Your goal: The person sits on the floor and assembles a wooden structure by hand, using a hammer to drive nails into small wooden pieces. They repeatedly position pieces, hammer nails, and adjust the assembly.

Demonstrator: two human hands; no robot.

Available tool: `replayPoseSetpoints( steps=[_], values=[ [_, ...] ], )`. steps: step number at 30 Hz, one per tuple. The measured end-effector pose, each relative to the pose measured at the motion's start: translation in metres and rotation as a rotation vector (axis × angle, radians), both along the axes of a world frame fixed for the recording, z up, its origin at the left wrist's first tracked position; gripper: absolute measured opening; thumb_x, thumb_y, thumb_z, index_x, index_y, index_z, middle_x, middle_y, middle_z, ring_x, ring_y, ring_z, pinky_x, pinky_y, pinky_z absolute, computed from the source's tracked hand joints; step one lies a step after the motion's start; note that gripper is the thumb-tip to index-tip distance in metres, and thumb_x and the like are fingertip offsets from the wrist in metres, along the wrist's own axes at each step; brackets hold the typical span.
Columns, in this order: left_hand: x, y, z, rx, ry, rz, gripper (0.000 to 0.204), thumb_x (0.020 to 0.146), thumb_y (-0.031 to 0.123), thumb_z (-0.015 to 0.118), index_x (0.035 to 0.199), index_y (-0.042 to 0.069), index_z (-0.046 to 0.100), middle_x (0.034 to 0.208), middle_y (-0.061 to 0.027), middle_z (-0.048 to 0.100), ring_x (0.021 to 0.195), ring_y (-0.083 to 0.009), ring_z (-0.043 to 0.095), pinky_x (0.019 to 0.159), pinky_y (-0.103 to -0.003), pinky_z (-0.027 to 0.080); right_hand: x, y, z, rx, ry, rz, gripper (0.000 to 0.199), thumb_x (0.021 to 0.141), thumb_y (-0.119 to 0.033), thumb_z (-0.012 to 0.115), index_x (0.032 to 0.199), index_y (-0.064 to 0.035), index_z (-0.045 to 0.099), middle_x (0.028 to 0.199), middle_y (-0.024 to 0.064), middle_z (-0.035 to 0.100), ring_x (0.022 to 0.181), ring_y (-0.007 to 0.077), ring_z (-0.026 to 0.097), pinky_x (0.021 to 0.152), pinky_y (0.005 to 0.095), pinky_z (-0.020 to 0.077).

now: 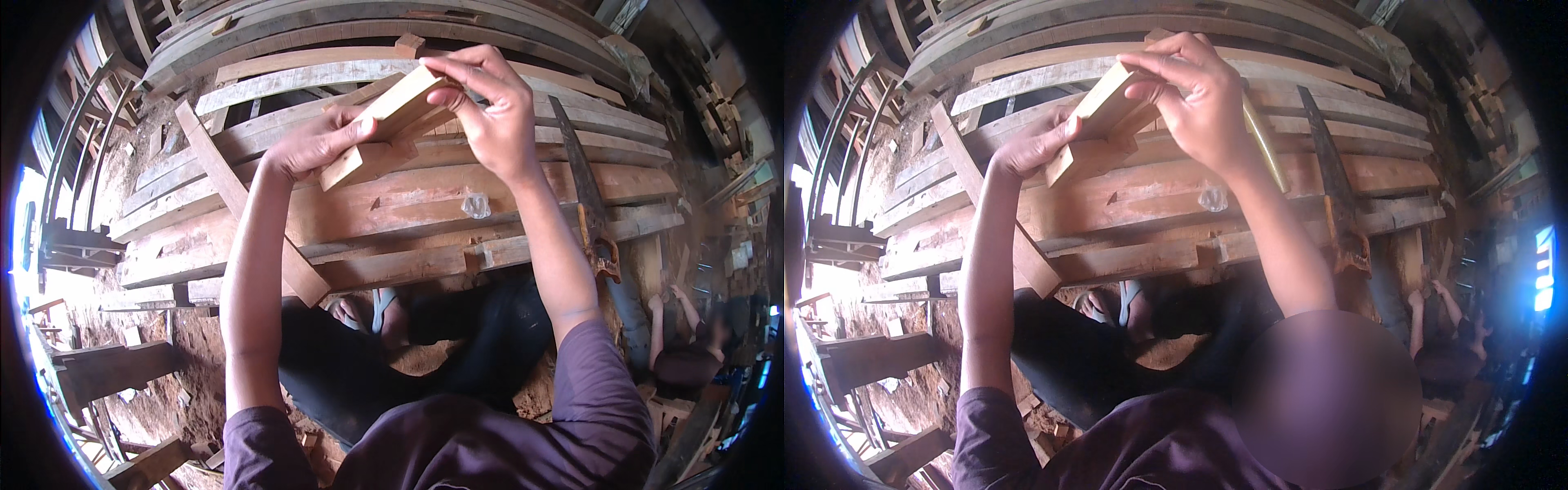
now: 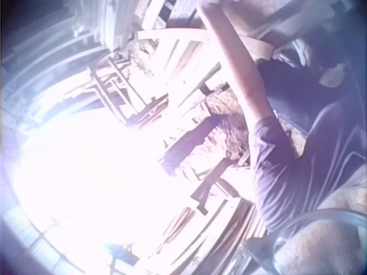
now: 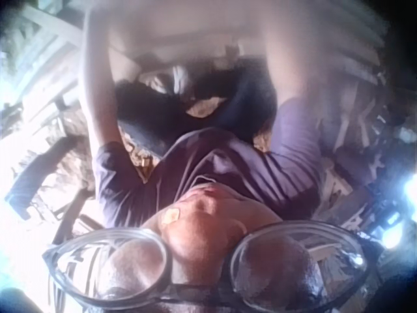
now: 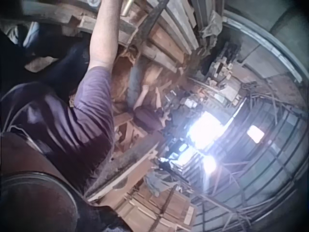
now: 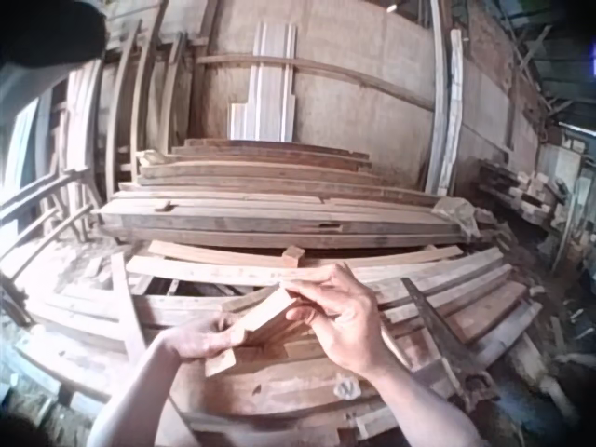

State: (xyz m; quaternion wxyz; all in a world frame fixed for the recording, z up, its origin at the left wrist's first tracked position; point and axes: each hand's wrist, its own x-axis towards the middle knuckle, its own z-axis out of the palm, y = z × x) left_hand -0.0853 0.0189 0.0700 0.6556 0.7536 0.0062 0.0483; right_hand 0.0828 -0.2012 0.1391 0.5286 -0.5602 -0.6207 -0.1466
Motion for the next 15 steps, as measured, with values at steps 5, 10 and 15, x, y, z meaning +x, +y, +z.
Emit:
replayPoseSetpoints(
  steps=[5, 10, 15],
  values=[
    [0.005, -0.002, 0.003, 0.054, -0.064, -0.068, 0.084, 0.089, 0.082, 0.078, 0.118, 0.003, 0.076, 0.096, 0.0021, 0.067, 0.09, -0.0093, 0.058, 0.082, -0.029, 0.049, -0.008, -0.003, -0.002, 0.14, -0.056, -0.019, 0.039, 0.087, 0.004, 0.086, 0.125, -0.0075, 0.084, 0.12, 0.0046, 0.077, 0.114, 0.0178, 0.071, 0.098, 0.0314, 0.0634],
    [0.002, -0.02, 0.007, 0.005, -0.063, -0.008, 0.088, 0.09, 0.083, 0.075, 0.125, 0.002, 0.075, 0.099, 0.0002, 0.069, 0.093, -0.0096, 0.061, 0.085, -0.029, 0.051, -0.005, -0.005, -0.004, 0.17, -0.12, -0.071, 0.035, 0.091, 0.0, 0.086, 0.125, -0.0066, 0.084, 0.124, 0.0046, 0.077, 0.12, 0.0191, 0.071, 0.1, 0.0312, 0.0621],
    [0.004, -0.022, 0.011, -0.032, 0.006, -0.031, 0.093, 0.094, 0.08, 0.072, 0.142, 0.0, 0.07, 0.116, -0.0068, 0.075, 0.106, -0.0127, 0.067, 0.094, -0.03, 0.054, 0.008, -0.011, -0.01, 0.113, 0.006, -0.02, 0.048, 0.099, -0.01, 0.083, 0.145, -0.0089, 0.074, 0.135, 0.004, 0.076, 0.127, 0.017, 0.067, 0.108, 0.0329, 0.0554]
  ],
)
